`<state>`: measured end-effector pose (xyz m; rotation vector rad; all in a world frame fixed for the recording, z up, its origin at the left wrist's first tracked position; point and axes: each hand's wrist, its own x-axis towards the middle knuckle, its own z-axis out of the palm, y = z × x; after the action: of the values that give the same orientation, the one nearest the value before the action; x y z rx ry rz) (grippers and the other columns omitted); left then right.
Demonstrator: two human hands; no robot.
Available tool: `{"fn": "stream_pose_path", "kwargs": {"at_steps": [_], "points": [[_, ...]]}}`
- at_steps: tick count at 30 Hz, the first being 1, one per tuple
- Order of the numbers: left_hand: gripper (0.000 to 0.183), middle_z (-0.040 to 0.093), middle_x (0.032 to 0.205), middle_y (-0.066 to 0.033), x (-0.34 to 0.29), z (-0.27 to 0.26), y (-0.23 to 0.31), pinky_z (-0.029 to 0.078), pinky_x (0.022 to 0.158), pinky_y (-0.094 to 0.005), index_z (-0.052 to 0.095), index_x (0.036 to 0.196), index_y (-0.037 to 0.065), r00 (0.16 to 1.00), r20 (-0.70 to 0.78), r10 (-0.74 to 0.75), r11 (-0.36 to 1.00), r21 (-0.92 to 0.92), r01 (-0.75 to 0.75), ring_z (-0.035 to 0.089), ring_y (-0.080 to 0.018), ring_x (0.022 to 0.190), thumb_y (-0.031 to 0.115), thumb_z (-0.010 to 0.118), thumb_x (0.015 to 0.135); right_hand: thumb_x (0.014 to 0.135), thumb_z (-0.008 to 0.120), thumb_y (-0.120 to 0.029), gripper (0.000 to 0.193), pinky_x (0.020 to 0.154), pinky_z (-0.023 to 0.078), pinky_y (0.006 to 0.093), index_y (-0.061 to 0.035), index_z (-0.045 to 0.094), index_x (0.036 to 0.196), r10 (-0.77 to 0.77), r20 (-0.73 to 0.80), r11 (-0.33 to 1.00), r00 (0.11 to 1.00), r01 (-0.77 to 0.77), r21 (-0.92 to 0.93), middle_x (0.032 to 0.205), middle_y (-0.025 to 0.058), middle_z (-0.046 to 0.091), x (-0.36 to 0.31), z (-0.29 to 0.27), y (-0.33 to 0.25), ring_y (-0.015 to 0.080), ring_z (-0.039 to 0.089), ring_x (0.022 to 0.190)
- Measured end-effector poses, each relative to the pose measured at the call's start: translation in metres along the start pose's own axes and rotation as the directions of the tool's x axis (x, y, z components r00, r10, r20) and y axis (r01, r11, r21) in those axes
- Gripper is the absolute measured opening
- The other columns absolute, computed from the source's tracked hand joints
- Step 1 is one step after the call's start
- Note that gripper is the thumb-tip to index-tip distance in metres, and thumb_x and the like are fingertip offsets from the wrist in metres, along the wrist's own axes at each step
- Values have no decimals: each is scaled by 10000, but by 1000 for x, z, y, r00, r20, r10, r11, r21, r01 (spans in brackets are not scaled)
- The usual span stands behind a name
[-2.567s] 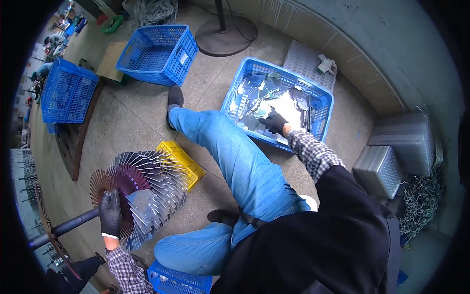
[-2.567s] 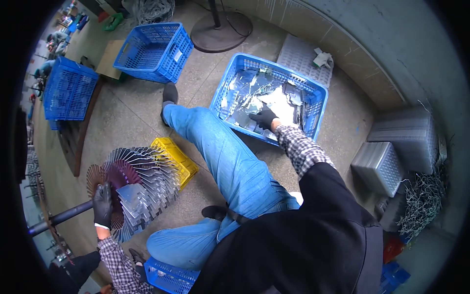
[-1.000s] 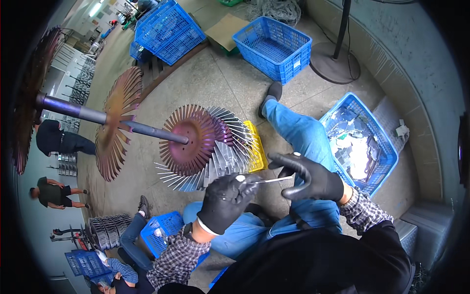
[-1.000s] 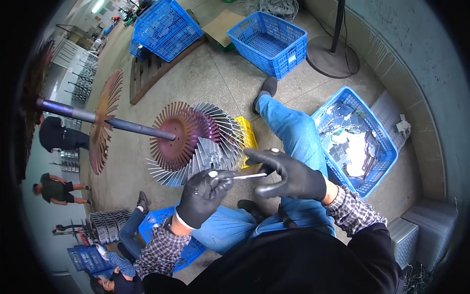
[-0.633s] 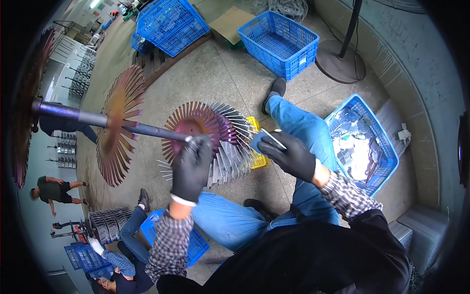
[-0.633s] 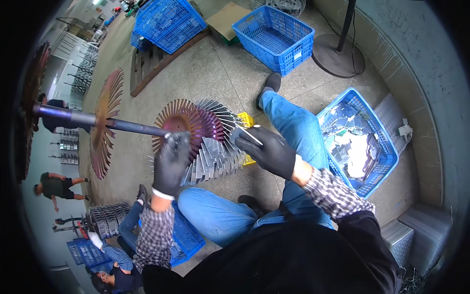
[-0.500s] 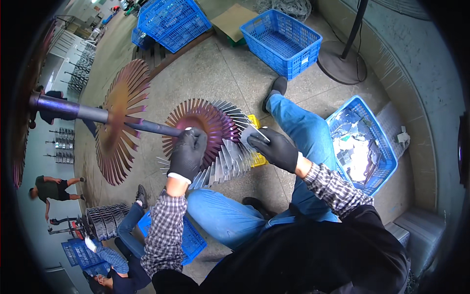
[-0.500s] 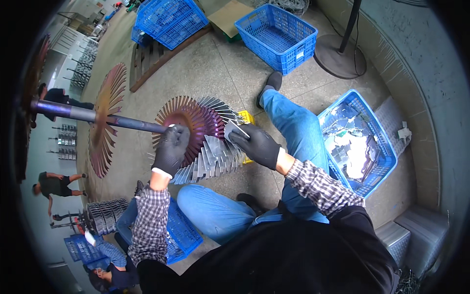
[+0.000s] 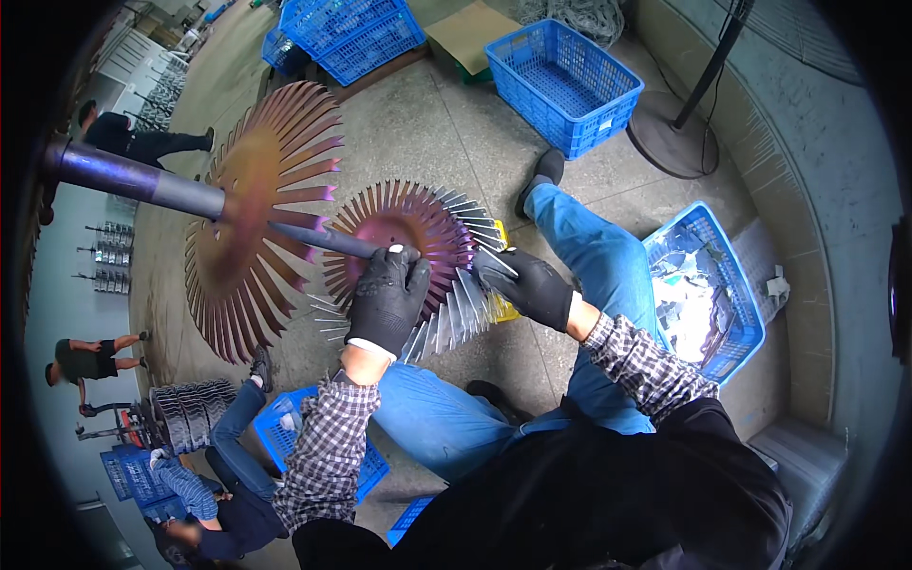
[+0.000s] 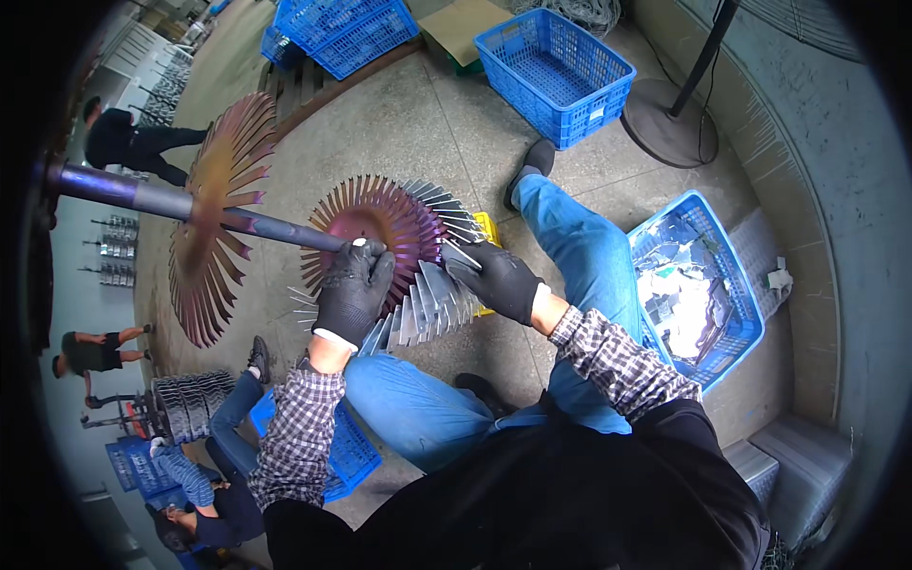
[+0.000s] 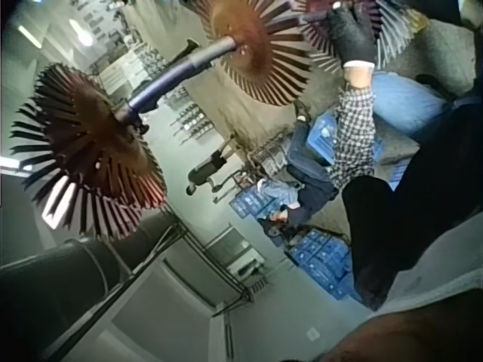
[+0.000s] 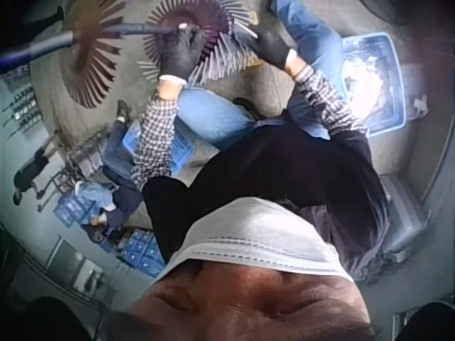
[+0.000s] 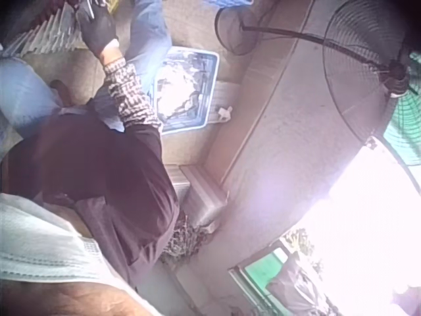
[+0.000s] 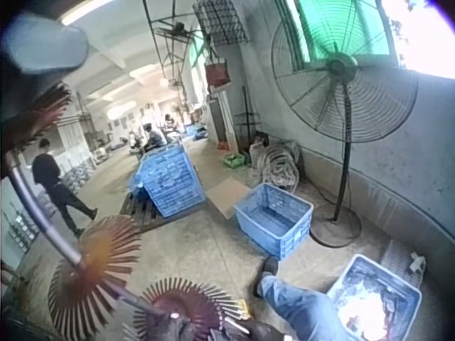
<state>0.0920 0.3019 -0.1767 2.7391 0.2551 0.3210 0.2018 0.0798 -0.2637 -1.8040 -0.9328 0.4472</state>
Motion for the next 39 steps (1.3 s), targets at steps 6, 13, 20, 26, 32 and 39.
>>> {"fn": "stream_pose_path", "kwargs": {"at_steps": [6,13,20,26,32,39], "points": [[162,681,905,-142,0,3,-6,522,721,-419,649,1026,32,1000,-9,28,1000,-13,-28,656,-319,764,172,672,947,997,606,-262,300,781,534,392,-46,669,1195,8,10,999,1000,-7,-49,1058,167,720,-1,-1,-4,324,677,870],[163,671,904,-157,3,4,-4,527,697,-453,637,980,41,1000,-4,-17,998,-60,17,648,-354,742,189,681,927,997,596,-245,315,770,532,405,-51,642,1241,-46,-10,998,999,45,-51,1042,178,710,-2,2,-11,341,671,857],[245,672,786,-144,15,-4,4,521,696,-420,636,947,23,986,127,-110,994,27,107,647,-328,698,260,697,935,996,579,-226,323,744,531,431,-57,607,1269,-182,16,942,983,179,-284,984,198,686,1,6,-16,361,658,825],[387,713,860,-154,32,-3,8,532,755,-487,632,940,25,942,238,-235,964,182,195,682,-382,784,412,645,946,991,577,-220,307,717,527,439,-57,608,1248,-175,40,913,984,178,-368,959,205,681,1,7,-21,372,653,801],[478,728,910,-183,49,19,-8,529,794,-484,684,959,5,912,372,-174,968,234,89,693,-388,819,473,584,969,982,586,-226,315,685,518,444,-59,611,1248,-202,22,902,979,194,-385,938,205,677,2,5,-24,380,644,772],[510,732,967,-210,73,41,-30,531,835,-490,720,1036,-11,841,540,11,941,278,-191,694,-411,866,471,570,967,980,586,-231,298,661,509,456,-64,616,1225,-194,35,885,980,190,-424,908,206,670,2,7,-12,389,633,748]]}}
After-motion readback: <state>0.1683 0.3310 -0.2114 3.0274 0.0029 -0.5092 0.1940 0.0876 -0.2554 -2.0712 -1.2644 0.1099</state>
